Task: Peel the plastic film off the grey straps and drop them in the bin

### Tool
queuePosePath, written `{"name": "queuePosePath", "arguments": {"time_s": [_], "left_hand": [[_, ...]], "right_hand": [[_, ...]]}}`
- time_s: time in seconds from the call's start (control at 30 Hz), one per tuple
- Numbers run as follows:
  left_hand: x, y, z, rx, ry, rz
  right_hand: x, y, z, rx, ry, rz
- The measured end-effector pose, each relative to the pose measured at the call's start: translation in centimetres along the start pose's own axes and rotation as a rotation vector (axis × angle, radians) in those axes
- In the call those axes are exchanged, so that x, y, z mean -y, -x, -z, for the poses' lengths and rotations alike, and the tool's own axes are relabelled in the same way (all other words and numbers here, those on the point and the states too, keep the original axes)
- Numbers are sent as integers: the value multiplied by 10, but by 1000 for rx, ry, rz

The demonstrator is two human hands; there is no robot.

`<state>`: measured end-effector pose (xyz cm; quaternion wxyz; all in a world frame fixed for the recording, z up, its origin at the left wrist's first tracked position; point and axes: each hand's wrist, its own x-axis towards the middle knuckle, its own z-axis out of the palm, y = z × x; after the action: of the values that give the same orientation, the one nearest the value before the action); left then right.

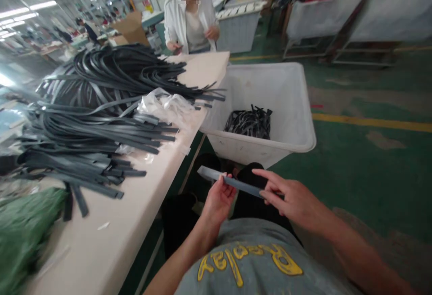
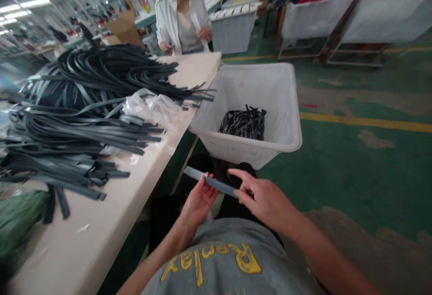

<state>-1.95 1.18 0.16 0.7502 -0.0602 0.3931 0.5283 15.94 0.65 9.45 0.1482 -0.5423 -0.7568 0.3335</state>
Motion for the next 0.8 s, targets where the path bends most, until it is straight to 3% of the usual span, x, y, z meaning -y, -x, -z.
{"name": "queuePosePath", "arguments": {"time_s": [0.2,0.4,0.6,0.73,0.8], "left_hand": [[11,-2,-8,134,-83,75],[-5,1,-11,15,-72,-26],[8,2,-20,162,-139,36],[-11,0,-19,52,-112,-50],[-15,1,-19,52,-119,-46]], "right_hand": [[15,-25,-16,-109,241,-23],[18,-11,2,-122,174,-10],[21,-23,-5,-140,262,-25],[15,-6,7,-138,183,23],[14,-1,12,-134,201,1]]}}
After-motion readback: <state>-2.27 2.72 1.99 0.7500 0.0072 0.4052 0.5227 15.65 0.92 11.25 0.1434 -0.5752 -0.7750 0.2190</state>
